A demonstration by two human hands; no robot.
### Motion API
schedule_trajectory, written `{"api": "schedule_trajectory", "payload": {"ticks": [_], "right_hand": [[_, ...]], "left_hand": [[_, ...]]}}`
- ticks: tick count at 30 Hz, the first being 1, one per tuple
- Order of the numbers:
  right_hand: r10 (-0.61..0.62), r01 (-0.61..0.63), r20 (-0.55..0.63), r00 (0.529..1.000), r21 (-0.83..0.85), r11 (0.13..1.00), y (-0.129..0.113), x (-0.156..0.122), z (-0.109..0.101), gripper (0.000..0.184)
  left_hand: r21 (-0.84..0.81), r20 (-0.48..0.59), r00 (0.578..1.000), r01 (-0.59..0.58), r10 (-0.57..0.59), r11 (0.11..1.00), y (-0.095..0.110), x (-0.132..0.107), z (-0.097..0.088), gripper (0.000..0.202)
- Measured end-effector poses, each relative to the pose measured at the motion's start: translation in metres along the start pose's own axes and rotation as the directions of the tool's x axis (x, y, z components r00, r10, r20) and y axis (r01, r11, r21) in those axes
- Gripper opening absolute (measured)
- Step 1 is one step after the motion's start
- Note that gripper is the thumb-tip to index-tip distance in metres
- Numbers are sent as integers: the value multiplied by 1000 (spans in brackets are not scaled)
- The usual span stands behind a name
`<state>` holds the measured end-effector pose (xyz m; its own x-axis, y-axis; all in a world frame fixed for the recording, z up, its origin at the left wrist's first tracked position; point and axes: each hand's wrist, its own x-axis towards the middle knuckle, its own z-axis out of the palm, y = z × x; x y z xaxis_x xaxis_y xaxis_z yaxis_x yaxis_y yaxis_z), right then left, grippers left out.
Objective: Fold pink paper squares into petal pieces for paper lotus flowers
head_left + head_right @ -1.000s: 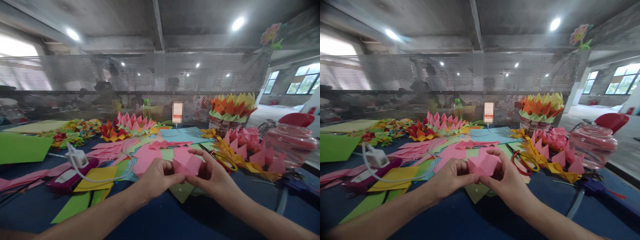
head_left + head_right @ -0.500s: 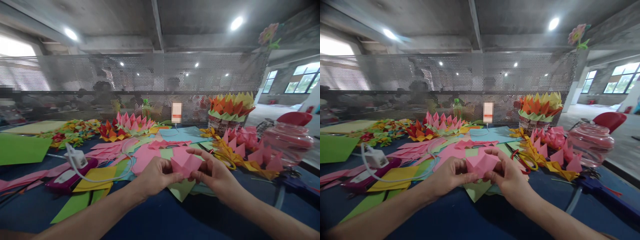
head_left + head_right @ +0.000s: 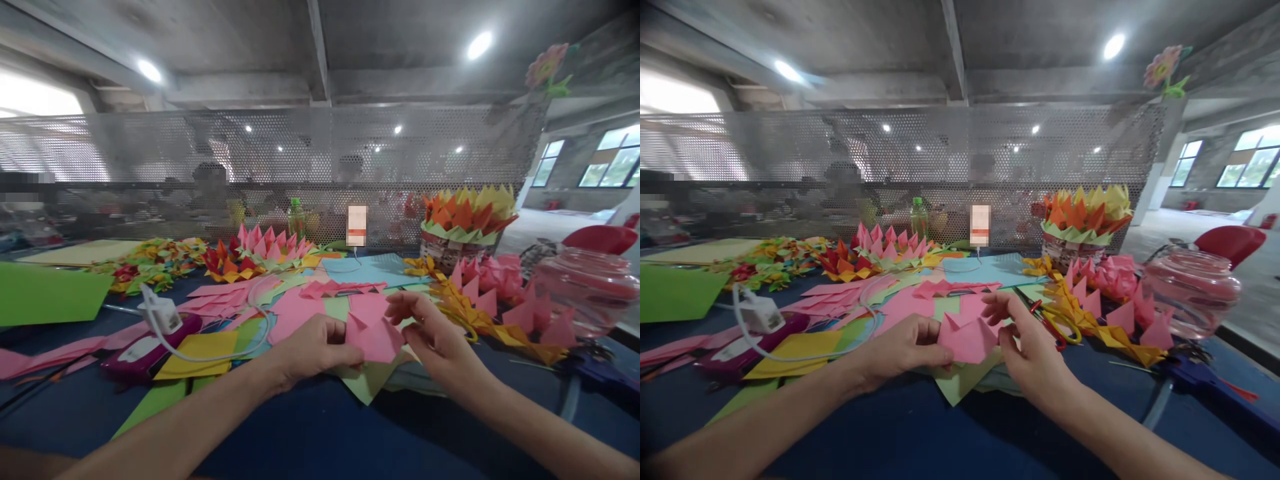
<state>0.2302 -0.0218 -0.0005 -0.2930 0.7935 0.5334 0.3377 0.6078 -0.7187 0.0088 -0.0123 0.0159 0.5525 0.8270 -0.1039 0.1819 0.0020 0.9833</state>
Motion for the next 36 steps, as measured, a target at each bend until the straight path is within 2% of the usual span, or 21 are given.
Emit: {"api": "schedule_trajectory", "payload": {"ticks": [3,12,15,18,24,36], "right_hand": [[-144,148,36,989,-168,975,-1,-1,-2,45],[-280,324,175,944,-339,883,-3,-1,-6,53],[-330,401,240,913,-375,836,-3,-2,-9,48],[-381,456,256,889,-407,791,-4,-1,-11,49],[-434,520,287,854,-468,715,-3,0,-9,38],[-446,561,341,827,-465,685,0,-1,-7,26]], "left_hand": [[4,-1,1000,1,-1,1000,3,-2,-1,19],[-51,109,994,-18,23,999,5,-4,-5,20],[-52,79,996,-33,37,998,3,-2,-6,17],[-66,24,998,-59,61,996,0,1,-5,14],[-210,-26,998,-56,52,976,-2,4,-1,22],[-337,-82,995,-80,55,938,-1,4,2,26]]}}
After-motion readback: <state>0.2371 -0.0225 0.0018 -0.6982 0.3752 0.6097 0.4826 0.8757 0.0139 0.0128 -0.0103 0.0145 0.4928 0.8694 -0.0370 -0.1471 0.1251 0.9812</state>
